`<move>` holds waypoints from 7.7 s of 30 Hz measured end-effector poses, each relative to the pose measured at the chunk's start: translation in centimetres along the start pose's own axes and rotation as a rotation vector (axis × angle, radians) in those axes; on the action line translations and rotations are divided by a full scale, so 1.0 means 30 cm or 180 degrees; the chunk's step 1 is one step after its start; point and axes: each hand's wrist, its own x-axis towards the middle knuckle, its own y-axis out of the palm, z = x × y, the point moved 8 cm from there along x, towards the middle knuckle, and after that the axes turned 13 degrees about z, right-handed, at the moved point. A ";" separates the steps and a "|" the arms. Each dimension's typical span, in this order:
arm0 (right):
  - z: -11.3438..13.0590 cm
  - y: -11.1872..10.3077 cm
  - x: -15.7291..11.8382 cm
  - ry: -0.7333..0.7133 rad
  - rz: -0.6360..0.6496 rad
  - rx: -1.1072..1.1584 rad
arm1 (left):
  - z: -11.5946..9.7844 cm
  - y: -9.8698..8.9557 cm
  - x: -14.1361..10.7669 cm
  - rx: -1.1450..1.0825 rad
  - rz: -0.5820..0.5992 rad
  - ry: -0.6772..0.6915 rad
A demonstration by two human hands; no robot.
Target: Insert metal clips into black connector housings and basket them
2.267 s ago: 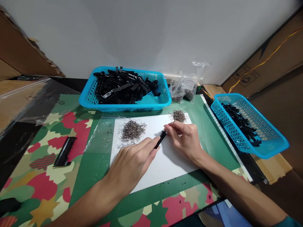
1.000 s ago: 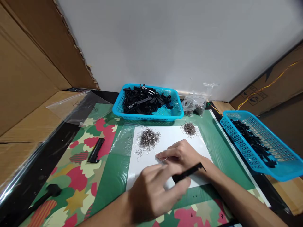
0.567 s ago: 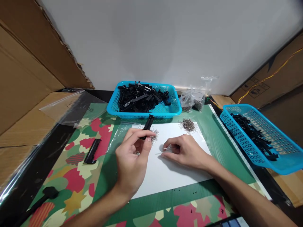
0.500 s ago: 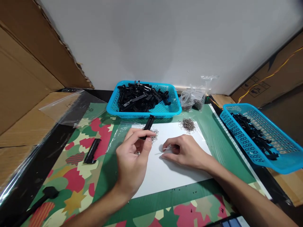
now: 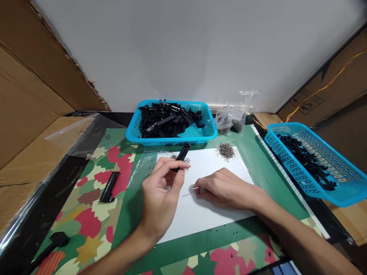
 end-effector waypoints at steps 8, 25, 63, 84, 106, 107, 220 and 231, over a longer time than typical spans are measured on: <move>-0.012 0.021 -0.018 -0.0025 -0.0064 -0.0024 | 0.028 -0.005 -0.005 -0.0209 0.0060 -0.0208; -0.055 -0.081 -0.068 -0.0451 -0.1426 0.2838 | 0.043 0.121 -0.021 -0.0156 0.1283 -0.0320; -0.072 -0.067 -0.083 -0.0116 -0.2177 0.2825 | 0.021 0.104 -0.016 0.0209 0.1136 -0.0202; 0.051 -0.141 -0.194 -0.0270 -0.3315 0.1078 | -0.036 0.054 -0.063 0.0168 0.0417 0.0830; 0.097 -0.110 -0.205 -0.0739 -0.3161 0.0143 | -0.139 0.045 -0.076 0.1482 0.0338 0.1964; 0.099 -0.113 -0.202 -0.0737 -0.3130 0.0113 | -0.132 0.046 -0.078 0.1525 0.0357 0.1970; -0.013 -0.078 -0.094 0.0302 -0.2601 0.1042 | -0.053 0.141 -0.050 0.2396 0.1047 0.1000; -0.057 -0.123 -0.118 0.0009 -0.3181 0.1399 | -0.044 0.094 -0.017 0.2035 0.0792 0.0755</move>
